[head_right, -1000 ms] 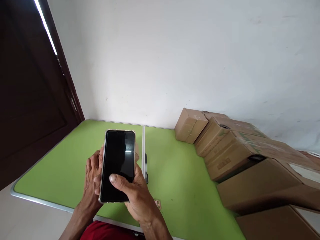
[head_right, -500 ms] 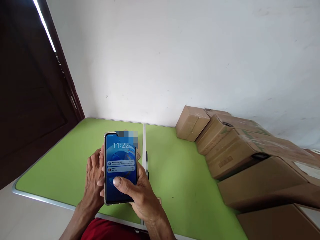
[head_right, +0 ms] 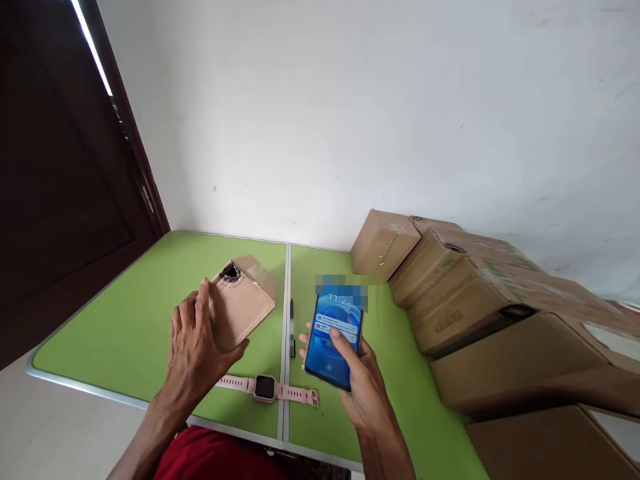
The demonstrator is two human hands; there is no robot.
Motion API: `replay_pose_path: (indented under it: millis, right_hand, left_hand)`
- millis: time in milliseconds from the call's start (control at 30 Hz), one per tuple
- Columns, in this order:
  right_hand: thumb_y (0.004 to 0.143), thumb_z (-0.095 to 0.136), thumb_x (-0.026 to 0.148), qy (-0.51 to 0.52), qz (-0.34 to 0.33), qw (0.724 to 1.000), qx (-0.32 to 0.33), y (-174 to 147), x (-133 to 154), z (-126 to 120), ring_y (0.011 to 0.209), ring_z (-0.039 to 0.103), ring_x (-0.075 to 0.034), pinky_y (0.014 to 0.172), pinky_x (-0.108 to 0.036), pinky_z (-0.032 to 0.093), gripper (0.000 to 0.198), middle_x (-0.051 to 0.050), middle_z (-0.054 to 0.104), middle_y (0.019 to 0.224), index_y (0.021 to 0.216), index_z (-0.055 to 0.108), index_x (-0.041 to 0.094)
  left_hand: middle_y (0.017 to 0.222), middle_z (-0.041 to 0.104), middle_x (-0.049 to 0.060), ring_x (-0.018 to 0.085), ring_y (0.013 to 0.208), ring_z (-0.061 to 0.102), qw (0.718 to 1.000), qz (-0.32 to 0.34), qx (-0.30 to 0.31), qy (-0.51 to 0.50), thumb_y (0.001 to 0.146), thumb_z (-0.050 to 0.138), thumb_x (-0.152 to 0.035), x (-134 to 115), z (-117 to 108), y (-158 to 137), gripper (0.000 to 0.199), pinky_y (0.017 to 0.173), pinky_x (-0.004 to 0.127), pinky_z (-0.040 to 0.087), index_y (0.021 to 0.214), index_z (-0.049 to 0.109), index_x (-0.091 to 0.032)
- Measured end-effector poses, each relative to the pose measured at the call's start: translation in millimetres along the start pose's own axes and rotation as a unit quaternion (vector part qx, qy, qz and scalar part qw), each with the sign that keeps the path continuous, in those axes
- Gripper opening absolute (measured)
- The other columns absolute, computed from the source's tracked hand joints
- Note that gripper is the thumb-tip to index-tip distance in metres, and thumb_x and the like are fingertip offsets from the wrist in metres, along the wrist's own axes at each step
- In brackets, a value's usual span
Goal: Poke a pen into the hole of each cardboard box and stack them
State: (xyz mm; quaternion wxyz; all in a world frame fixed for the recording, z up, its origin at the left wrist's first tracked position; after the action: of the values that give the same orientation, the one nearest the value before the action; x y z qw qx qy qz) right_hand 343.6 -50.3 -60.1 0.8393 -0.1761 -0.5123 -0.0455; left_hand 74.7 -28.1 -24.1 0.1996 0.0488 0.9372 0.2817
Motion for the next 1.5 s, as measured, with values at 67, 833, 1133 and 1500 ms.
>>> replay_pose_path:
  millis: [67, 833, 1133, 1500]
  right_hand:
    - [0.065, 0.105, 0.05, -0.049, 0.03, 0.997, -0.051, 24, -13, -28, 0.085, 0.087, -0.037, 0.071, -0.044, 0.073, 0.071, -0.014, 0.088, 0.097, 0.119, 0.076, 0.014]
    - [0.085, 0.057, 0.054, -0.577, -0.051, 0.807, -0.115, 81, -35, -92, 0.081, 0.074, -0.037, 0.072, -0.044, 0.054, 0.037, -0.016, 0.078, 0.084, 0.083, 0.074, 0.021]
    - [0.075, 0.091, 0.066, -0.589, -0.319, 0.742, -0.02, 32, -7, 13, 0.154, 0.045, -0.053, 0.113, -0.073, 0.052, 0.133, -0.028, 0.035, 0.175, 0.176, 0.019, 0.019]
    - [0.083, 0.093, 0.048, -0.568, -0.532, 0.624, 0.072, -3, 34, 125, 0.167, 0.02, -0.057, 0.122, -0.085, 0.032, 0.143, -0.026, 0.009, 0.185, 0.178, -0.013, 0.03]
  left_hand:
    - [0.148, 0.053, 0.021, 0.041, 0.127, 0.054, 1.0, 0.001, 0.003, -0.005, 0.072, 0.092, -0.029, -1, 2, 0, 0.129, 0.101, 0.055, 0.054, 0.174, 0.013, -0.018]
    - [0.148, 0.055, 0.022, 0.041, 0.128, 0.056, 1.0, 0.021, -0.01, -0.016, 0.072, 0.089, -0.03, -4, 5, 5, 0.125, 0.102, 0.057, 0.056, 0.173, 0.017, -0.017]
    - [0.161, 0.052, 0.025, 0.046, 0.143, 0.053, 0.958, -0.124, 0.017, -0.26, 0.075, 0.08, -0.065, 9, -24, 50, 0.118, 0.108, 0.065, 0.054, 0.17, 0.032, -0.016]
    - [0.148, 0.063, 0.024, 0.046, 0.128, 0.065, 0.914, -0.152, 0.184, -0.327, 0.072, 0.075, -0.073, 5, -53, 69, 0.118, 0.097, 0.061, 0.061, 0.169, 0.038, -0.017]
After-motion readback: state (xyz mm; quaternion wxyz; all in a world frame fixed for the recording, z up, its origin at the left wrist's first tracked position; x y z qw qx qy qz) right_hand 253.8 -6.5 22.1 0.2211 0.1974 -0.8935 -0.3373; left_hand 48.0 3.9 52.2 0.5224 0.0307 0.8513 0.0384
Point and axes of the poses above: each hand's wrist, its own y-axis towards the middle knuckle, its own z-axis out of the palm, x = y × z, the point moved 5 cm from there along y, towards the middle knuckle
